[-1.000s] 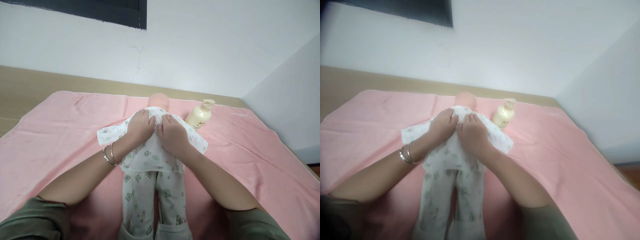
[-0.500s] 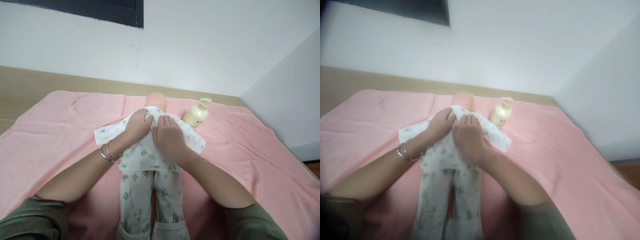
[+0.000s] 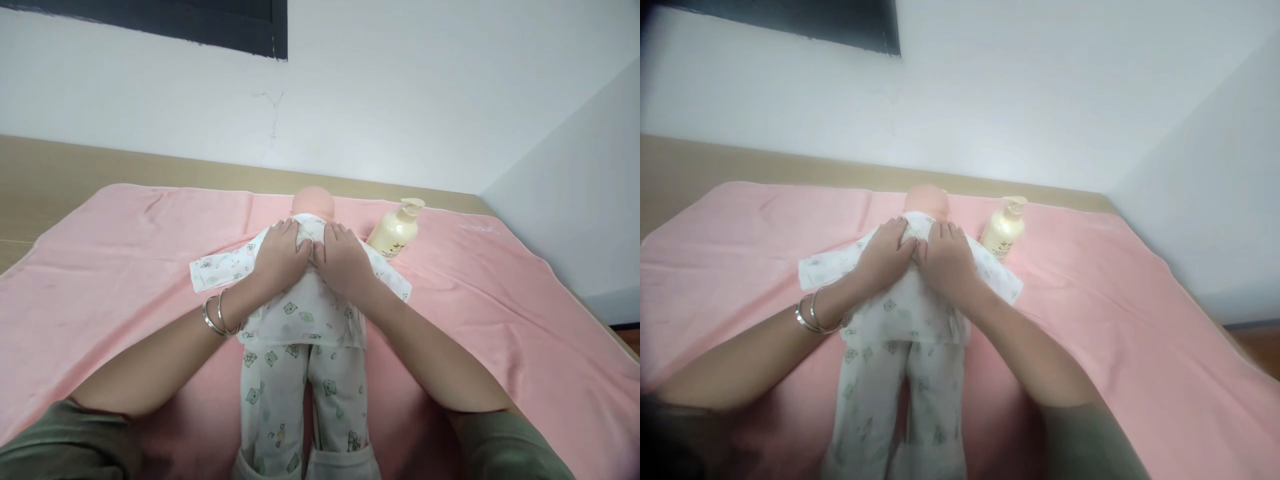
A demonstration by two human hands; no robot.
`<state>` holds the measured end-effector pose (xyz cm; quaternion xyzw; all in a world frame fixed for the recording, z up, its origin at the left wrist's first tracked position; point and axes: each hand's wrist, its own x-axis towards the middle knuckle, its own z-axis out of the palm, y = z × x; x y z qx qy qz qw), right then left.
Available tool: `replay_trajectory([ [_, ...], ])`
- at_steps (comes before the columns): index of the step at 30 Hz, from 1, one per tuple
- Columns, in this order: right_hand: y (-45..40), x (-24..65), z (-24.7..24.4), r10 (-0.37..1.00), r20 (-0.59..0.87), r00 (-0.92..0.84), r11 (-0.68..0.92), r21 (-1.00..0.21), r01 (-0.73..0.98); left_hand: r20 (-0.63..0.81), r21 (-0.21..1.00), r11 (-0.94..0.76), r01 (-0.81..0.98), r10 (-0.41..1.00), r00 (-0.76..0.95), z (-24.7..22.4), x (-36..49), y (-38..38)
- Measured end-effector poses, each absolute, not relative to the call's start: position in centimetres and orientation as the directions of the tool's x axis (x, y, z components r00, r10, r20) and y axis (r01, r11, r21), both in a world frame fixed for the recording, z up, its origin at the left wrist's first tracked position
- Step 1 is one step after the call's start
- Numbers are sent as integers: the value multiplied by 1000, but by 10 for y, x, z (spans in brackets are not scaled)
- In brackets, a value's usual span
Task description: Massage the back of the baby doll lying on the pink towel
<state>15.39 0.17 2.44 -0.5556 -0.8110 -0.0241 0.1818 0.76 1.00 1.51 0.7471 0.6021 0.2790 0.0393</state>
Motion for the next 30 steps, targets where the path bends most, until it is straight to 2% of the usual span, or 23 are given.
replay_trajectory([
  [2,-14,148,20,853,381,-357,427,-113,897,344,421,-259,869,932,112,15,5,16],
  [4,-21,145,18,834,391,-389,463,-112,879,335,448,-246,859,938,94,14,4,18],
  [6,-17,145,19,858,354,-373,453,-176,874,347,488,-233,841,936,58,11,5,17],
  [10,8,152,21,946,240,-219,294,-345,891,375,577,-228,784,927,-6,5,8,14],
  [14,17,154,16,951,253,-177,269,-395,878,380,610,-230,758,925,-25,1,8,14],
  [22,17,155,16,941,267,-207,301,-381,874,411,597,-261,758,912,-10,-3,6,15],
  [27,21,160,17,925,275,-261,348,-343,872,518,518,-372,770,853,64,-2,5,8],
  [30,23,162,18,910,305,-281,375,-317,871,542,471,-382,796,836,81,0,7,5],
])
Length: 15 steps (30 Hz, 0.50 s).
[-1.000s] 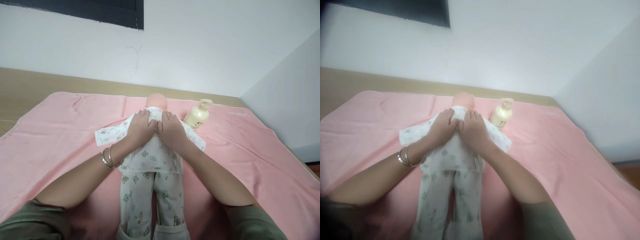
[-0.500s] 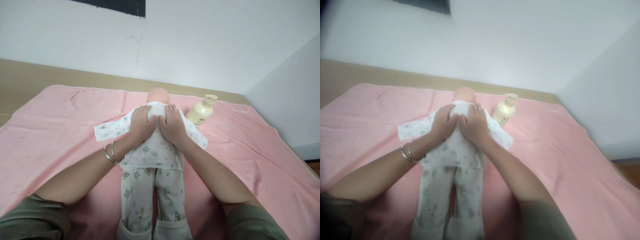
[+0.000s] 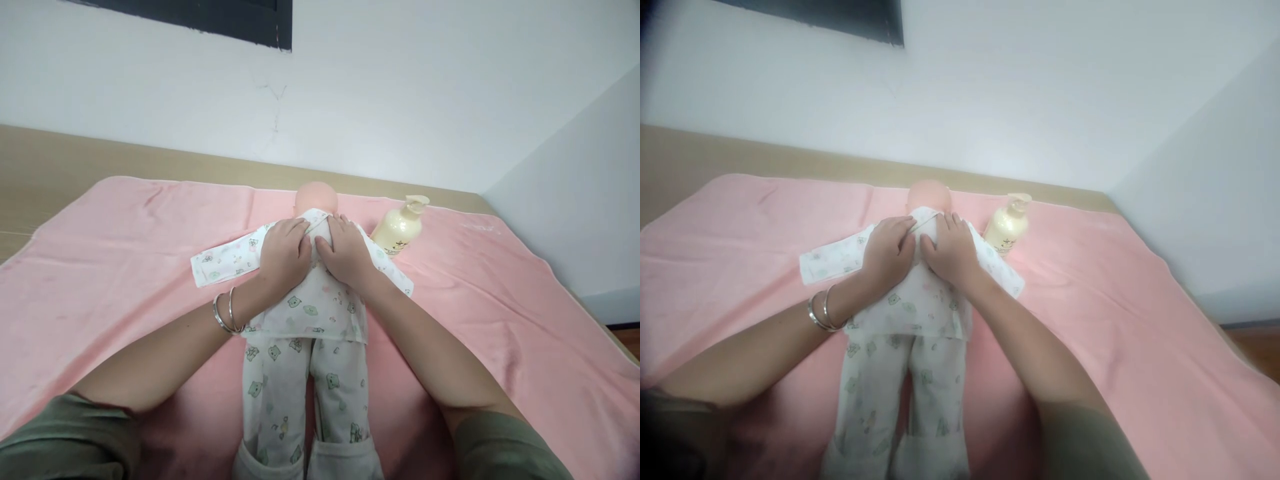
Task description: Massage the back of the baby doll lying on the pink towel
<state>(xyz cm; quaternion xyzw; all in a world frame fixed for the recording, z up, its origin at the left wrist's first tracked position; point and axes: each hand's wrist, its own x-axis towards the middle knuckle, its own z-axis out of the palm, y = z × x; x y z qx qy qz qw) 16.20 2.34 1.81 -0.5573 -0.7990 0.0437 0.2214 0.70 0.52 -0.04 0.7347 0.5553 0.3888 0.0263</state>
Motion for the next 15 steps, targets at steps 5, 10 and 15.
replay_trajectory([
  [5,15,158,25,896,316,-312,391,-229,892,447,500,-265,824,894,16,1,8,9],
  [10,-9,146,24,866,378,-327,401,-135,906,435,505,-282,816,900,42,0,6,15],
  [15,7,153,21,859,375,-350,450,-224,865,517,487,-365,794,853,75,-2,5,11],
])
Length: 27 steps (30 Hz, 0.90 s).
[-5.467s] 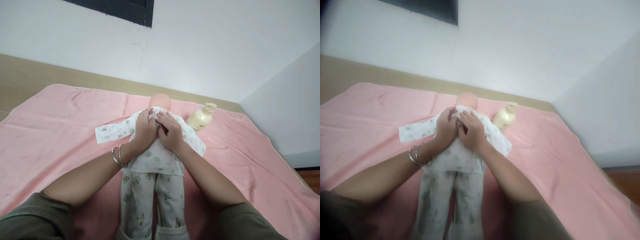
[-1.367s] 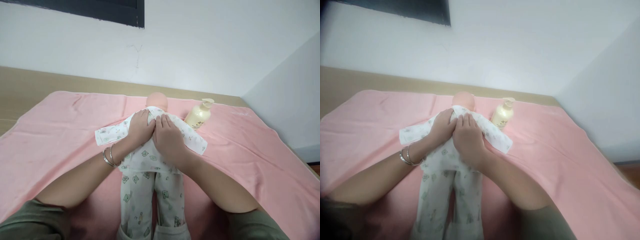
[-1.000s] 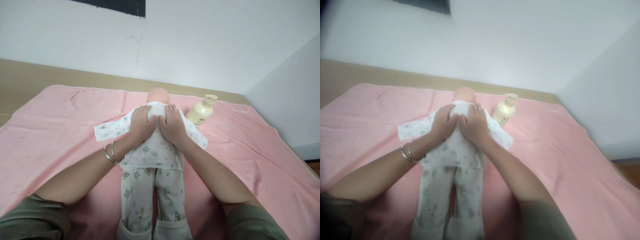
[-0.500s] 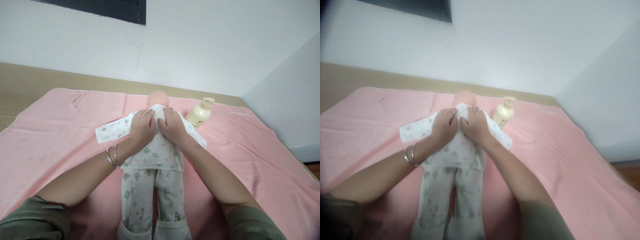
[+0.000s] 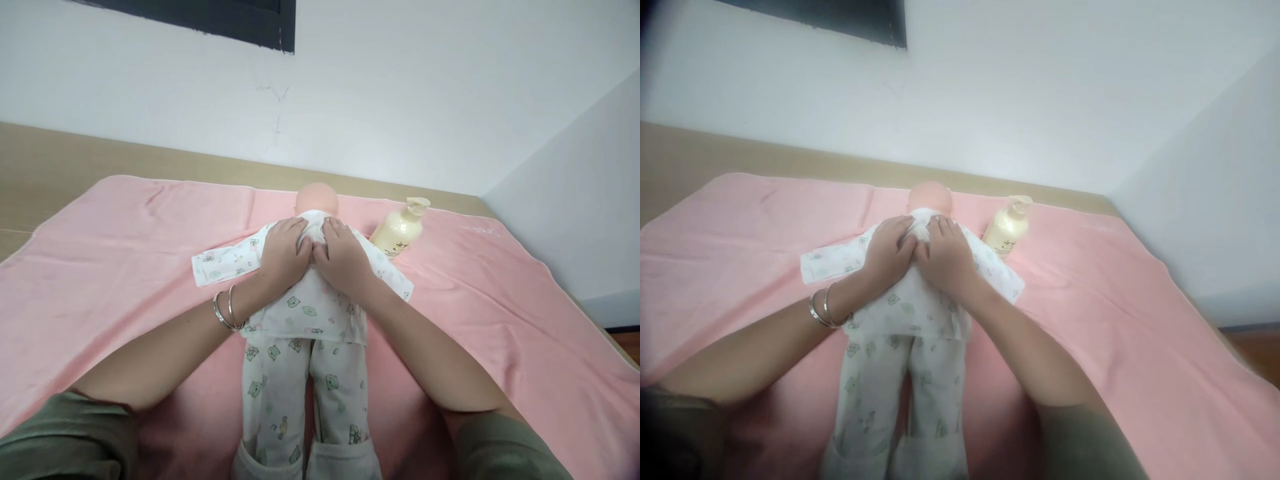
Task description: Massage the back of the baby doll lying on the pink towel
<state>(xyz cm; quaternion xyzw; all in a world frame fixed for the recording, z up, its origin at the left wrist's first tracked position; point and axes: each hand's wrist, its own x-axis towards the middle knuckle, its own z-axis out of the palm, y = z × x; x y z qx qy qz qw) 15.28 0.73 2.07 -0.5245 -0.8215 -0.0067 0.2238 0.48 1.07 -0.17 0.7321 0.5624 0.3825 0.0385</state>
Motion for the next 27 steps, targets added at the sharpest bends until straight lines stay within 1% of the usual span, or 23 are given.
replay_trajectory([
  [2,21,160,23,884,317,-344,433,-276,858,571,470,-405,784,817,79,-3,6,7],
  [4,27,163,26,897,285,-339,417,-285,863,597,473,-408,781,800,56,-4,7,5],
  [6,22,162,29,896,291,-336,410,-251,877,571,503,-356,788,821,8,-3,8,5],
  [9,-3,152,28,882,324,-342,408,-162,898,473,528,-265,807,881,-20,0,8,8],
  [11,-19,145,27,857,356,-373,433,-104,895,430,514,-252,820,903,8,2,7,10],
  [13,-24,143,26,837,373,-401,465,-96,880,437,506,-275,818,899,32,2,6,12],
  [14,-22,144,26,836,368,-407,477,-119,871,459,509,-299,808,888,39,1,5,12],
  [16,-9,148,26,855,333,-398,477,-201,856,524,514,-362,777,850,50,-2,5,10],
  [18,8,155,27,888,282,-362,438,-283,854,587,510,-421,750,808,55,-5,6,8],
  [20,20,158,27,913,242,-327,393,-314,864,605,515,-431,741,795,41,-7,7,6],
  [22,19,157,27,918,241,-315,378,-294,878,560,544,-369,754,829,2,-6,8,7],
  [25,-1,149,26,891,300,-340,411,-218,885,457,558,-257,789,889,-34,-4,8,11],
  [27,-16,144,26,869,338,-360,434,-175,884,444,540,-257,801,896,-12,-3,7,15],
])
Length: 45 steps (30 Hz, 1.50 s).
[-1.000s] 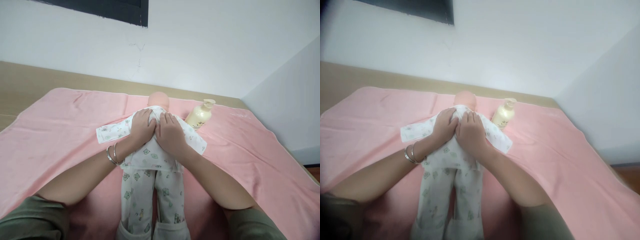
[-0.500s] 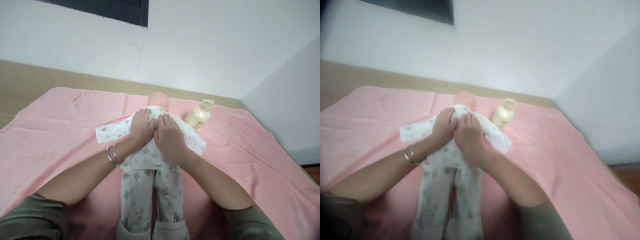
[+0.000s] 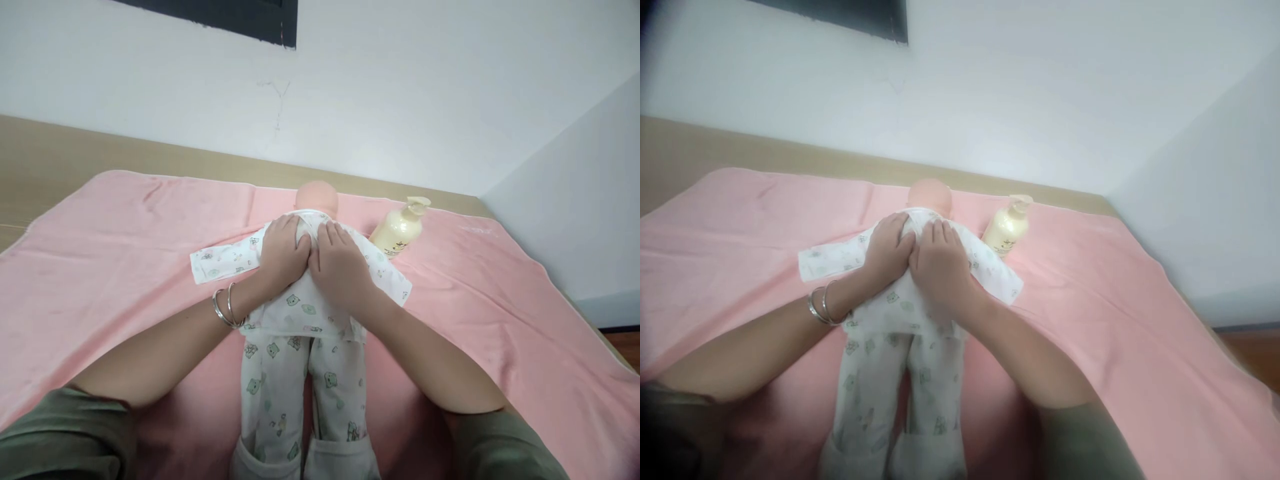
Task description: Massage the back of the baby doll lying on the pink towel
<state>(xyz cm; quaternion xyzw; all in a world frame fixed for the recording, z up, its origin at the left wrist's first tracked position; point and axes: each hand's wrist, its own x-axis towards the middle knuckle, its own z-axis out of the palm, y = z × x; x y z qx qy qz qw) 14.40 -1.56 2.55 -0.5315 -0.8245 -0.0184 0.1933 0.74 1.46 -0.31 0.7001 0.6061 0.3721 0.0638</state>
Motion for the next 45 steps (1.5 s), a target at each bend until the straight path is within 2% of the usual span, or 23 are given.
replay_trajectory([
  [4,-12,146,28,864,319,-389,460,-186,868,524,480,-366,797,848,74,-4,6,15],
  [7,14,157,30,911,247,-330,393,-277,877,601,421,-459,782,787,138,-4,7,11],
  [10,27,162,31,932,222,-287,343,-285,895,623,403,-486,775,766,157,-4,9,8],
  [14,11,155,29,901,274,-336,392,-182,902,514,443,-370,816,851,107,1,8,12],
  [18,-10,148,26,840,361,-405,468,-105,878,421,382,-321,867,895,146,4,5,18],
  [21,-4,150,26,856,347,-382,457,-165,874,487,362,-385,849,855,181,1,4,19],
  [24,15,157,29,916,266,-300,369,-267,890,590,367,-458,810,788,178,-4,5,13],
  [27,30,162,31,945,203,-255,309,-308,900,646,364,-478,799,748,153,-6,8,6],
  [32,12,155,30,929,230,-291,340,-214,916,529,426,-337,840,846,71,-3,10,5],
  [35,-15,146,28,898,280,-339,389,-146,909,446,404,-264,876,893,64,-1,8,12],
  [38,-24,143,27,865,308,-397,450,-122,885,438,367,-293,883,892,114,1,7,15],
  [41,-4,151,29,894,266,-361,420,-214,882,509,354,-377,856,845,163,3,9,7],
  [45,33,169,34,963,138,-231,265,-335,904,612,355,-475,805,769,184,2,14,-8],
])
